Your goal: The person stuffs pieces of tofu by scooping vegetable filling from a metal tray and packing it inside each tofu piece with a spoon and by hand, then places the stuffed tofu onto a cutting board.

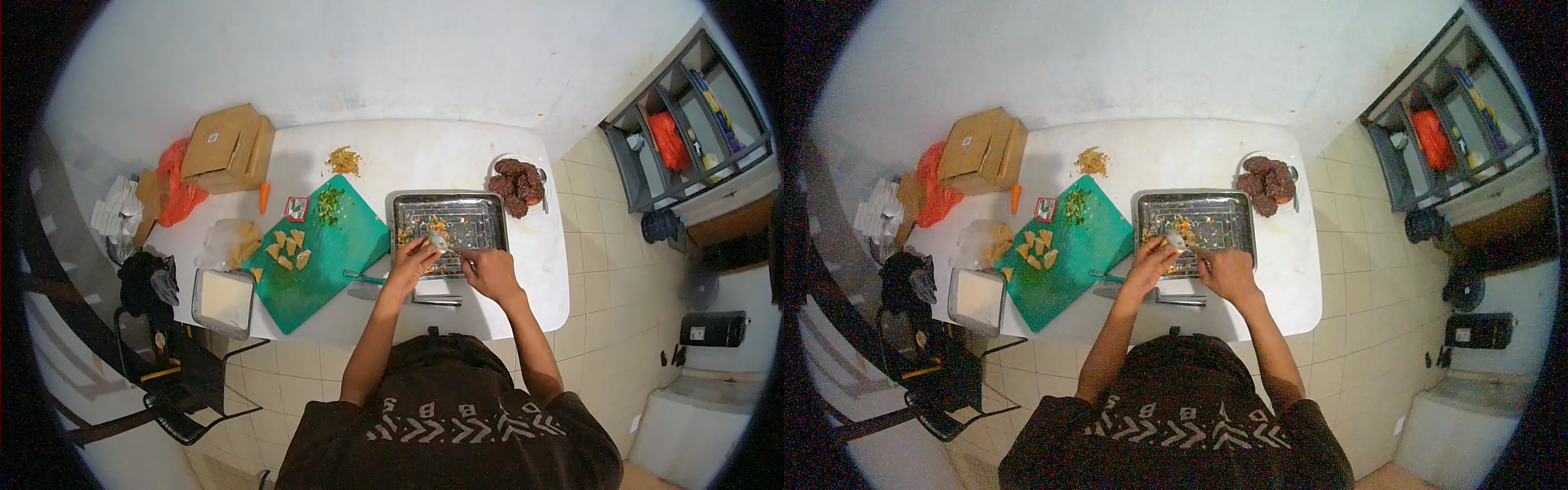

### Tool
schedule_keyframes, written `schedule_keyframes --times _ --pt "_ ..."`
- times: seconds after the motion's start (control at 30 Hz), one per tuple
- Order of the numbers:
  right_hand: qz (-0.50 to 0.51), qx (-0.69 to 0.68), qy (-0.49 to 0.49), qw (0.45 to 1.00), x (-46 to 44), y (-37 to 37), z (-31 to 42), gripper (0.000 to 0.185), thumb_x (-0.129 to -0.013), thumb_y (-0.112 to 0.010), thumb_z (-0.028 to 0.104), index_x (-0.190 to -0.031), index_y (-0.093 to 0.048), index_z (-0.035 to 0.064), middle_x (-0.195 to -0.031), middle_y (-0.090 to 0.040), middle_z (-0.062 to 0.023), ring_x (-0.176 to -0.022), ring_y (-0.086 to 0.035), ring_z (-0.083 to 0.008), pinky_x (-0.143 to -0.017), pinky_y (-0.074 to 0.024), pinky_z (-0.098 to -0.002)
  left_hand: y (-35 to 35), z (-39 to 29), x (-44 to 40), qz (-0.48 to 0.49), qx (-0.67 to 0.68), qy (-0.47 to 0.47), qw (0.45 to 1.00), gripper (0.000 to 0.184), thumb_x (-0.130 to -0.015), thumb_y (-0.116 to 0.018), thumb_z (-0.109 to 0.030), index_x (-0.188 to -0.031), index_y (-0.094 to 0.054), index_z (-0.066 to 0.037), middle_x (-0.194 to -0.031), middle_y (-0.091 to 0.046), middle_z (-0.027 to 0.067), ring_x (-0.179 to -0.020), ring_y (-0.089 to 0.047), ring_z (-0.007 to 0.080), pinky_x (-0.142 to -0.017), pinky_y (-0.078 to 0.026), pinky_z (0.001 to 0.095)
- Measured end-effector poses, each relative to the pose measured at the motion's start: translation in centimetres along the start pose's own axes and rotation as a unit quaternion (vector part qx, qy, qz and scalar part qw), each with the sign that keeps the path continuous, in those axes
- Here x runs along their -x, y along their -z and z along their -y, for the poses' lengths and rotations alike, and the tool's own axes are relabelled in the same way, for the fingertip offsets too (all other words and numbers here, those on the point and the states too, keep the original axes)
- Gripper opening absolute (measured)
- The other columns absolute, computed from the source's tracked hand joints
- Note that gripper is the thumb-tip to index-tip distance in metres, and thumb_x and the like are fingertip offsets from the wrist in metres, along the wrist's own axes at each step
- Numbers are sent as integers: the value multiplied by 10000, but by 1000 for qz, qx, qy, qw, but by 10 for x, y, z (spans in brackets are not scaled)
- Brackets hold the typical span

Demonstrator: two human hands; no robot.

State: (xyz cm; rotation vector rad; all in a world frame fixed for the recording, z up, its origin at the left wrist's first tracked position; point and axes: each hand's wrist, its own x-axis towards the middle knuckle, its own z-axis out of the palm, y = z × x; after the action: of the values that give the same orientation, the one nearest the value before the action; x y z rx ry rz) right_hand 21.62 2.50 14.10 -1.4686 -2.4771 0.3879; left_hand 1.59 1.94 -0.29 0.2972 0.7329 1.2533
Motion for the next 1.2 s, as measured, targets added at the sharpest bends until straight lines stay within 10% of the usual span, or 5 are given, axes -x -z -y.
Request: schedule_keyframes --times 1.2 --pt "36 29 12 999 -8 19 1 250 -846 -608 229 -1035 -763 176 -661 -658 -146 -631 -651 -327 -604 -510 -455 14 -6 4 16 40 1 999 341 -937 -638 -9 -1257 -531 41 -1109 -632 112 -1025 -656 199 -929 -580 346"
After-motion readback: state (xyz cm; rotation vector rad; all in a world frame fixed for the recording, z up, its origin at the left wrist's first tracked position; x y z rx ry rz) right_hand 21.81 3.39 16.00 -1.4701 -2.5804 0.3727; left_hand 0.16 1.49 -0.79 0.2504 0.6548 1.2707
